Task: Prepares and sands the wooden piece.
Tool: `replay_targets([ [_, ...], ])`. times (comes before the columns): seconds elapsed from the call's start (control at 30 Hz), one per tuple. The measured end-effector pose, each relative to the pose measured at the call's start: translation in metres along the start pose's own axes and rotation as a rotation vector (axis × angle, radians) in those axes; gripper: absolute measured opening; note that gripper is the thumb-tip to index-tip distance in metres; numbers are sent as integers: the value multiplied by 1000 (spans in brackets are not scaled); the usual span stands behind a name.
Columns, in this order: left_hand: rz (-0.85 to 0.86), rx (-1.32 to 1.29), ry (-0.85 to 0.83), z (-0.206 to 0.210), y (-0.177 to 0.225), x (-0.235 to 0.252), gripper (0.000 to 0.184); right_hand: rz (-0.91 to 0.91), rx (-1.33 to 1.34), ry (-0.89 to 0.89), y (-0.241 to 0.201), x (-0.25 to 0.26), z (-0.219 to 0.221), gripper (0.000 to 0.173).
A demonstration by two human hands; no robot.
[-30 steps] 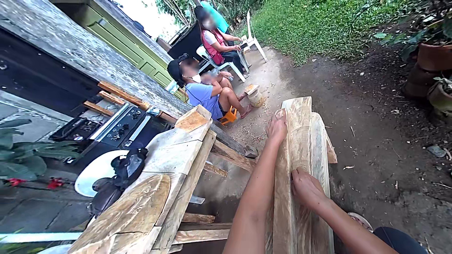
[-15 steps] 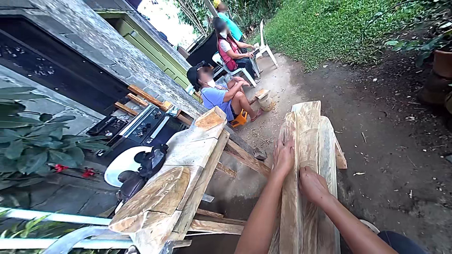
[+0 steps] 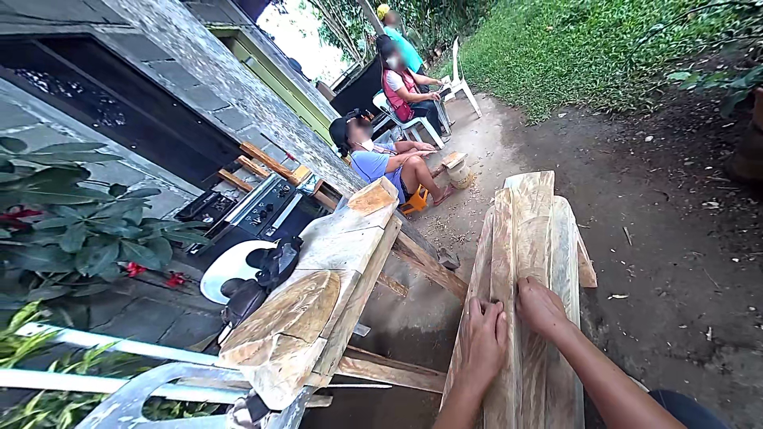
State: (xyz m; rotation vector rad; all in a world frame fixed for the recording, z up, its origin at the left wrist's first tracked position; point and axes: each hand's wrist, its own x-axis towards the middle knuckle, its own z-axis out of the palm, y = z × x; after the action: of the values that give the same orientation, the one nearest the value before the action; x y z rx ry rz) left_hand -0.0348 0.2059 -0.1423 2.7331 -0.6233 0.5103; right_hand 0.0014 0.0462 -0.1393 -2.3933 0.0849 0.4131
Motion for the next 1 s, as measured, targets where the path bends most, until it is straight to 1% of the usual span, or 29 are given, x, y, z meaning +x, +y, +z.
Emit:
replay_targets([
  [0.17,8,-48,54,-11,-2,-49,31,-7,18,28,0,-3,1,39],
  [0.43,-8,-51,119,-23,4,-96,26,10,20,17,2,-1,0,36],
  [0.6,-42,-138,153,-24,5,-114,26,6,33,13,3,0,1,36],
  [0.73,-74,-187,130,-29,9,-128,21,4,41,14,5,-1,0,35],
  [0.83,-65,-176,112,-32,8,-136,21,0,40,11,6,-1,0,36],
  [0.9,-60,-182,110,-30,5,-136,23,-7,37,14,6,0,1,36],
  [1.0,-26,-178,134,-24,-5,-123,26,-9,38,27,6,0,2,35],
])
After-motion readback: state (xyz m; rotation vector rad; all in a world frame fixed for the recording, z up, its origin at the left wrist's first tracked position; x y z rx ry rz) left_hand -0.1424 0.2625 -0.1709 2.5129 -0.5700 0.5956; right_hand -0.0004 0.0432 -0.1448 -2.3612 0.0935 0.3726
